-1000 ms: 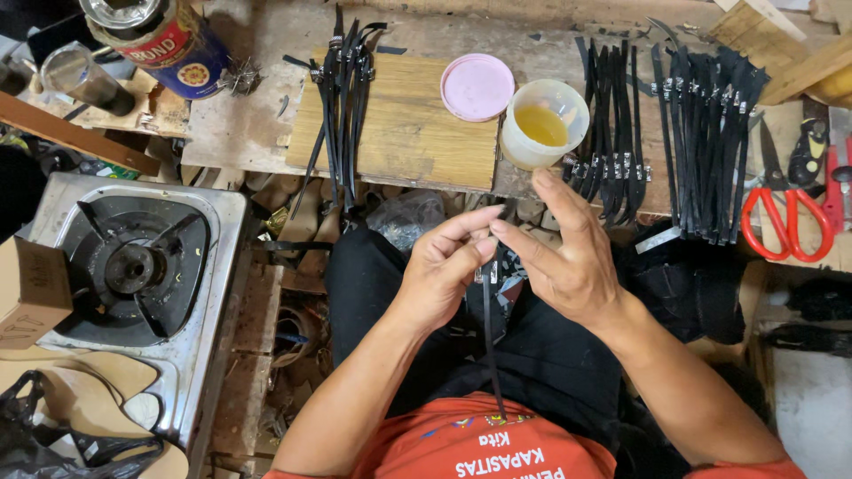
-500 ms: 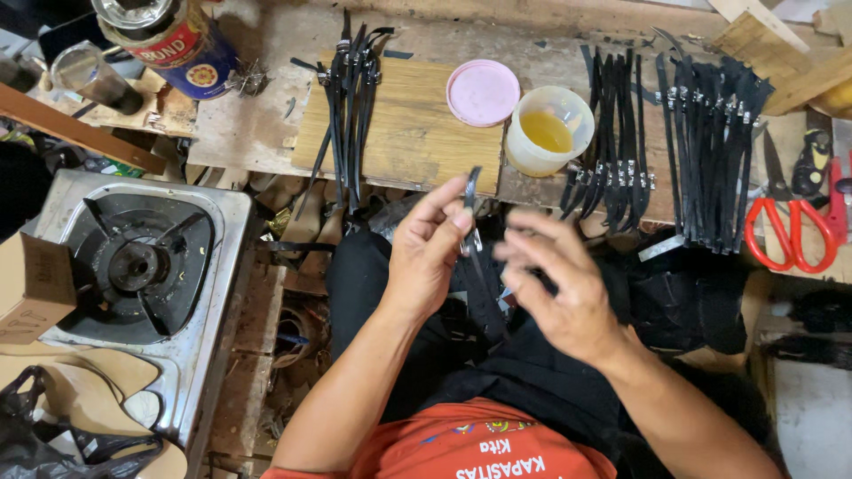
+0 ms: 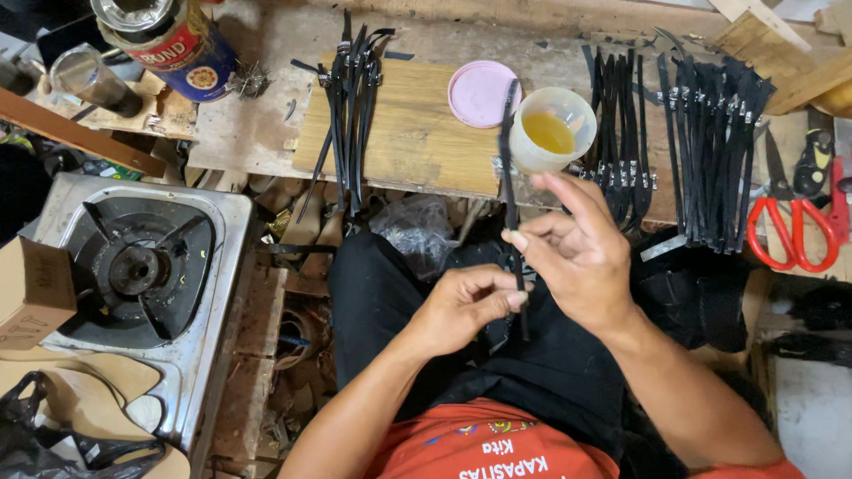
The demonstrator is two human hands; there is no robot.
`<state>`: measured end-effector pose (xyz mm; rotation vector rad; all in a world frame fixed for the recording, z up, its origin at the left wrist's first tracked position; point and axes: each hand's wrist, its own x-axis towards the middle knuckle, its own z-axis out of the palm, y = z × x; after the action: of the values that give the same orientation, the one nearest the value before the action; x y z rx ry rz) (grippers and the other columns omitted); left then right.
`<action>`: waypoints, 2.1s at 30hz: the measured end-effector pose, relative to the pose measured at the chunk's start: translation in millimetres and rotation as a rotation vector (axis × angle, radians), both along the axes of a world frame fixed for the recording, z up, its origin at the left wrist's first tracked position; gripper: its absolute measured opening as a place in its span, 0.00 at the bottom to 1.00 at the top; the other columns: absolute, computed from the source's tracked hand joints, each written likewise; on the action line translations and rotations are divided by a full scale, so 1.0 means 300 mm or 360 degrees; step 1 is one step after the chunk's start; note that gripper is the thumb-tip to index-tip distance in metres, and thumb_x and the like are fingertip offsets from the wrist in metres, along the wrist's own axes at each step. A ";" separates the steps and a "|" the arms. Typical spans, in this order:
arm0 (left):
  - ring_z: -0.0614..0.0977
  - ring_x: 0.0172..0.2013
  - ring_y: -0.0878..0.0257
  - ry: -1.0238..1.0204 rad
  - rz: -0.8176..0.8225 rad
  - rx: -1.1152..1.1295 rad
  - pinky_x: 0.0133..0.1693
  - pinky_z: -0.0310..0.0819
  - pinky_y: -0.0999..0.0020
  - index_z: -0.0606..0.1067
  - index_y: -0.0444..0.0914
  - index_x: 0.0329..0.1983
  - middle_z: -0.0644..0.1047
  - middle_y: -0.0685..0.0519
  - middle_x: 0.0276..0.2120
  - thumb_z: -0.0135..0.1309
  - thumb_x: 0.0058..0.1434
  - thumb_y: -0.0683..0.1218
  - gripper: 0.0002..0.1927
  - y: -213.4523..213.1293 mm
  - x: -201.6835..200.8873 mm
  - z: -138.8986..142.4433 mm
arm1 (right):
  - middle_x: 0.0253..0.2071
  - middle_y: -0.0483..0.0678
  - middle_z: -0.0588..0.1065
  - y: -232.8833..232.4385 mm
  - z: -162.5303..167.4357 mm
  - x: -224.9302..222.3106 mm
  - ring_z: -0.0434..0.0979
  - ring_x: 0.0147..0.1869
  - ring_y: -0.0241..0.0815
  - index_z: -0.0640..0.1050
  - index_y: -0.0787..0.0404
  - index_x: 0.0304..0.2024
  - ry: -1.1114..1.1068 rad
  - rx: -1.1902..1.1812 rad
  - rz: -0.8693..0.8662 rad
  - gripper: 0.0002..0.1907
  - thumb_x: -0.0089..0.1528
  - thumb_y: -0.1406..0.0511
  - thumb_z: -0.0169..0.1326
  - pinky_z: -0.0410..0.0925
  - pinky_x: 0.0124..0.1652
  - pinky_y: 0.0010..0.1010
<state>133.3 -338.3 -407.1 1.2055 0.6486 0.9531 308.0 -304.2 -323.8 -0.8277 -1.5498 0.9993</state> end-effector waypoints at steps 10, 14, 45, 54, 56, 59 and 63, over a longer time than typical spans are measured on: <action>0.79 0.36 0.69 -0.0128 0.0347 -0.0099 0.41 0.79 0.71 0.74 0.34 0.54 0.76 0.56 0.36 0.50 0.71 0.41 0.11 0.110 -0.095 0.064 | 0.64 0.59 0.73 0.291 0.026 0.155 0.68 0.71 0.65 0.85 0.62 0.40 -0.1642 0.0788 -0.0517 0.13 0.60 0.59 0.67 0.62 0.67 0.47; 0.79 0.37 0.67 -0.0191 0.0421 -0.0113 0.40 0.81 0.68 0.72 0.33 0.55 0.73 0.55 0.39 0.50 0.70 0.40 0.12 0.141 -0.103 0.099 | 0.66 0.61 0.72 0.329 0.022 0.174 0.65 0.73 0.65 0.85 0.63 0.37 -0.1539 0.0716 -0.0415 0.12 0.60 0.60 0.66 0.61 0.68 0.49; 0.80 0.35 0.67 -0.0416 0.0220 -0.0452 0.39 0.81 0.66 0.72 0.34 0.55 0.75 0.54 0.38 0.51 0.69 0.39 0.12 0.152 -0.118 0.139 | 0.67 0.58 0.66 -0.019 0.014 0.076 0.68 0.72 0.60 0.82 0.53 0.48 -0.0908 0.1068 0.0266 0.22 0.55 0.77 0.62 0.65 0.68 0.46; 0.80 0.32 0.63 0.0328 -0.0072 0.0228 0.37 0.78 0.67 0.74 0.33 0.54 0.76 0.51 0.34 0.48 0.69 0.38 0.12 0.081 -0.103 0.217 | 0.59 0.59 0.73 -0.038 0.117 0.094 0.79 0.56 0.57 0.80 0.65 0.49 -0.0987 0.1028 -0.0056 0.19 0.55 0.80 0.59 0.73 0.54 0.40; 0.83 0.33 0.57 0.0708 -0.0086 0.0669 0.37 0.79 0.63 0.75 0.32 0.52 0.78 0.49 0.34 0.48 0.59 0.35 0.17 0.066 -0.112 0.249 | 0.58 0.58 0.74 -0.033 0.150 0.111 0.79 0.56 0.57 0.80 0.64 0.49 -0.1157 0.1226 0.0012 0.18 0.57 0.77 0.61 0.72 0.54 0.43; 0.81 0.39 0.45 0.0920 -0.0111 0.1045 0.42 0.76 0.56 0.78 0.33 0.47 0.77 0.44 0.37 0.52 0.54 0.35 0.17 0.057 -0.122 0.291 | 0.56 0.55 0.76 -0.024 0.184 0.129 0.79 0.52 0.54 0.80 0.62 0.49 -0.1431 0.1216 0.0209 0.21 0.52 0.75 0.60 0.71 0.51 0.46; 0.80 0.40 0.44 0.1125 -0.0194 0.1011 0.41 0.75 0.53 0.79 0.35 0.45 0.77 0.44 0.37 0.53 0.52 0.36 0.16 0.060 -0.135 0.326 | 0.53 0.50 0.77 -0.024 0.195 0.149 0.78 0.49 0.55 0.79 0.60 0.51 -0.1423 0.0960 0.0411 0.22 0.53 0.73 0.59 0.72 0.48 0.42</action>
<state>92.8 -320.2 -309.4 2.1689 0.8338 0.6242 352.6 -311.4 -265.1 -0.6652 -2.5948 0.2429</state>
